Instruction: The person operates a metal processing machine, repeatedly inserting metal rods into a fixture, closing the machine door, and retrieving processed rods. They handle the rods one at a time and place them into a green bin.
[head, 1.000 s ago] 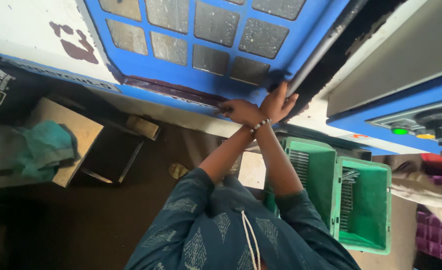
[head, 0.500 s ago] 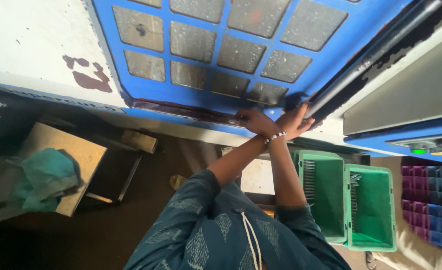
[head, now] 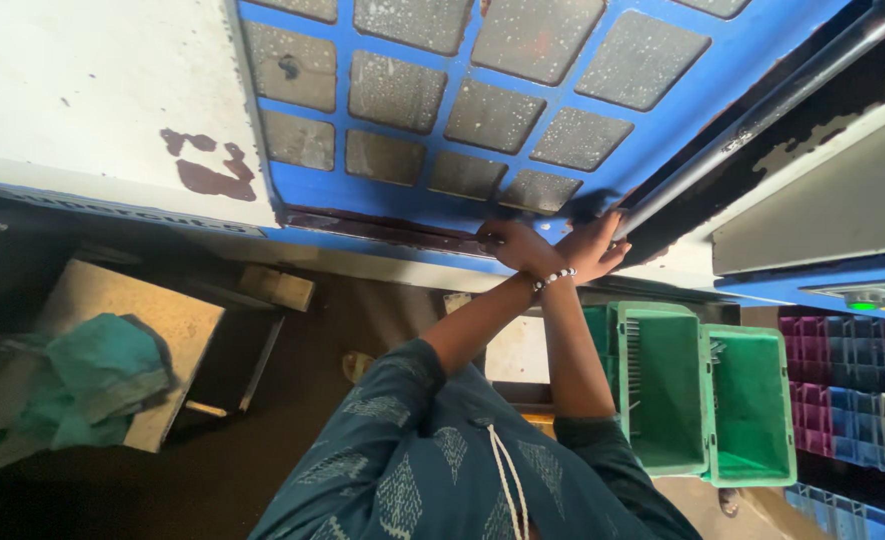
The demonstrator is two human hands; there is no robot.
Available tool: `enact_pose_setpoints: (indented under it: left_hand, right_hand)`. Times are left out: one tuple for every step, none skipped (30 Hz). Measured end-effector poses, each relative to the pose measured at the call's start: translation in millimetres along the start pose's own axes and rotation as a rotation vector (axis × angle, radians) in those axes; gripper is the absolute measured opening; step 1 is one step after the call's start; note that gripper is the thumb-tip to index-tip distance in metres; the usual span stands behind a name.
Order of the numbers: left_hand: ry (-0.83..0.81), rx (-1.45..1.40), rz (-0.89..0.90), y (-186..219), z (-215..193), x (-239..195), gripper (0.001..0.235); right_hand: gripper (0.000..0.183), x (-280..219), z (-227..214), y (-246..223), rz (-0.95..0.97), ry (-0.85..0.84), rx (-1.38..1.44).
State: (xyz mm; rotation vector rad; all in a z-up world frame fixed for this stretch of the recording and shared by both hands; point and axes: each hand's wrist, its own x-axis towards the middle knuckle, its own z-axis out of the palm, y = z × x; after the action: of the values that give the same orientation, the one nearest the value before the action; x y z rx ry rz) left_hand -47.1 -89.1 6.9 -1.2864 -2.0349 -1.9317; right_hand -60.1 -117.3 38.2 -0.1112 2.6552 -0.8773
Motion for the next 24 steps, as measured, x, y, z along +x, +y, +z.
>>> enact_pose_setpoints:
  left_hand:
    - [0.005, 0.008, -0.001, 0.3, -7.0, -2.9, 0.048]
    - [0.008, 0.009, -0.019, 0.2, -13.8, -6.1, 0.048]
    - [0.011, 0.011, -0.036, 0.1, -20.6, -8.6, 0.049]
    - [0.012, 0.012, -0.053, 0.3, -27.1, -11.1, 0.049]
    - [0.035, 0.026, -0.02, 0.0, -34.0, -13.0, 0.048]
    - [0.059, 0.041, 0.012, -1.5, -42.0, -14.8, 0.047]
    - [0.082, 0.056, 0.043, -2.3, -49.3, -17.6, 0.046]
    - [0.085, 0.034, 0.026, -2.0, -56.2, -20.1, 0.046]
    - [0.088, 0.013, 0.009, -1.5, -63.0, -23.1, 0.046]
    - [0.091, -0.009, -0.006, -2.2, -70.3, -25.9, 0.047]
    - [0.104, -0.004, -0.002, -3.4, -78.0, -28.8, 0.045]
    - [0.116, 0.0, 0.004, -3.7, -84.6, -31.7, 0.043]
    - [0.127, 0.004, 0.009, -3.9, -91.0, -34.0, 0.042]
    - [0.144, 0.031, -0.004, -4.6, -98.7, -36.4, 0.04]
    - [0.161, 0.059, -0.018, -5.0, -106.5, -38.9, 0.038]
    - [0.177, 0.087, -0.033, -5.3, -114.5, -42.3, 0.037]
    - [0.176, 0.089, -0.059, -6.0, -122.8, -44.6, 0.037]
    - [0.176, 0.088, -0.086, -6.4, -130.1, -47.1, 0.037]
    - [0.177, 0.088, -0.114, -7.2, -138.1, -50.0, 0.037]
    - [0.176, 0.09, -0.146, -7.5, -144.3, -52.6, 0.039]
    - [0.176, 0.092, -0.178, -7.4, -151.1, -56.7, 0.041]
    - [0.176, 0.097, -0.208, -7.7, -158.1, -58.2, 0.043]
    - [0.193, 0.108, -0.231, -6.8, -161.7, -58.8, 0.045]
    - [0.211, 0.124, -0.254, -6.7, -167.6, -60.5, 0.048]
  right_hand:
    - [0.028, 1.9, 3.8, -5.7, 0.004, 0.013, -0.026]
    - [0.029, 3.8, 8.2, -11.2, 0.01, 0.026, -0.05]
    - [0.029, 6.1, 12.2, -16.6, 0.041, 0.023, -0.082]
    - [0.029, 8.2, 16.2, -21.9, 0.073, 0.022, -0.113]
    - [0.029, 10.2, 20.0, -26.8, 0.105, 0.021, -0.145]
    - [0.03, 13.2, 24.5, -31.6, 0.037, 0.033, -0.122]
    - [0.031, 16.4, 29.5, -36.8, -0.031, 0.046, -0.099]
    - [0.033, 18.9, 32.9, -42.0, -0.099, 0.06, -0.077]
    - [0.032, 20.9, 36.7, -47.5, -0.109, 0.059, -0.065]
    - [0.031, 24.6, 41.7, -53.8, -0.119, 0.06, -0.055]
    - [0.03, 28.1, 46.9, -60.3, -0.128, 0.06, -0.045]
    - [0.03, 30.6, 51.7, -66.7, -0.169, 0.067, -0.035]
    - [0.031, 33.3, 56.6, -73.3, -0.21, 0.073, -0.024]
    - [0.031, 36.7, 61.9, -80.7, -0.252, 0.079, -0.012]
    - [0.029, 40.0, 66.5, -87.2, -0.215, 0.058, -0.05]
    - [0.028, 42.2, 72.0, -92.7, -0.177, 0.035, -0.086]
    - [0.027, 46.3, 77.5, -97.9, -0.139, 0.013, -0.121]
    - [0.029, 51.9, 82.7, -101.8, -0.174, -0.012, -0.1]
    - [0.032, 57.9, 88.4, -105.0, -0.209, -0.037, -0.079]
    - [0.034, 63.1, 92.2, -105.4, -0.241, -0.06, -0.062]
    - [0.033, 67.7, 97.2, -105.9, -0.328, -0.073, -0.047]
    - [0.033, 73.3, 101.5, -107.5, -0.42, -0.085, -0.033]
    - [0.032, 77.3, 105.2, -108.9, -0.511, -0.097, -0.019]
    - [0.034, 80.8, 109.8, -112.3, -0.502, -0.078, -0.02]
